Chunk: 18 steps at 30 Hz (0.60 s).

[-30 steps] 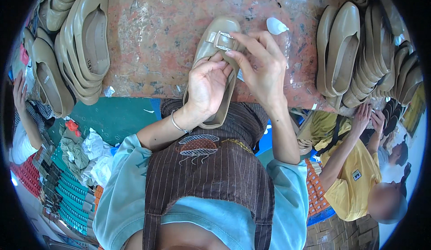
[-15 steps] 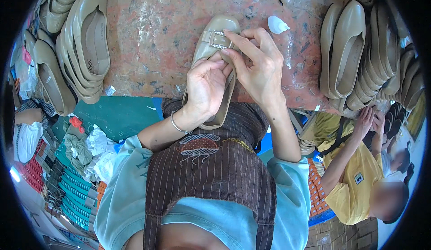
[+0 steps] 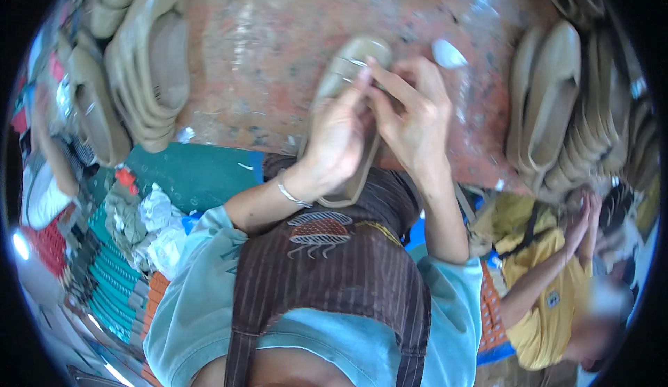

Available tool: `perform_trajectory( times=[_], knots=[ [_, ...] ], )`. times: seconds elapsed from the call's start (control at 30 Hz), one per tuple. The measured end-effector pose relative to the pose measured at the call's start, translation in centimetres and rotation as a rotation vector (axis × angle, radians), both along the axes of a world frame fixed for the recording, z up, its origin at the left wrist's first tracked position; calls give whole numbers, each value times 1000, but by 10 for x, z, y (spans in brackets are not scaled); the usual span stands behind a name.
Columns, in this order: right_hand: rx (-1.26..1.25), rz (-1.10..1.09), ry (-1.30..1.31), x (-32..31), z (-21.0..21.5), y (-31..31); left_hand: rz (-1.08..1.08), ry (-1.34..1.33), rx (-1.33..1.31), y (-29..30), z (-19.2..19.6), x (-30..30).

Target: Applying glue and attaching decorative buckles to leather flat shoes on an assembly line.

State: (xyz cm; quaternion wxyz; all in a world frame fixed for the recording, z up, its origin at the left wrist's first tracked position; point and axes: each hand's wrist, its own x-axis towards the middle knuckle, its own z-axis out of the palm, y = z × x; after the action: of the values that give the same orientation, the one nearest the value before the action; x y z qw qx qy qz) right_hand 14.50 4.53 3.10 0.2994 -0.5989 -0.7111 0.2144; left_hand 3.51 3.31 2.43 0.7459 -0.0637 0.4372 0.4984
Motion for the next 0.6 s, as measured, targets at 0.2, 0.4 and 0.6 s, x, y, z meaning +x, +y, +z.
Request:
perform_trajectory(
  times=[0.2,0.4,0.6],
  knots=[
    [-195,-61,133,-2,7,-20,14,-182,12,-10,-13,-12],
    [-146,-196,550,17,-4,-50,-18,-362,100,-2,43,-56],
    [-152,-205,391,13,-3,-52,185,141,626,105,128,-169]
  ],
)
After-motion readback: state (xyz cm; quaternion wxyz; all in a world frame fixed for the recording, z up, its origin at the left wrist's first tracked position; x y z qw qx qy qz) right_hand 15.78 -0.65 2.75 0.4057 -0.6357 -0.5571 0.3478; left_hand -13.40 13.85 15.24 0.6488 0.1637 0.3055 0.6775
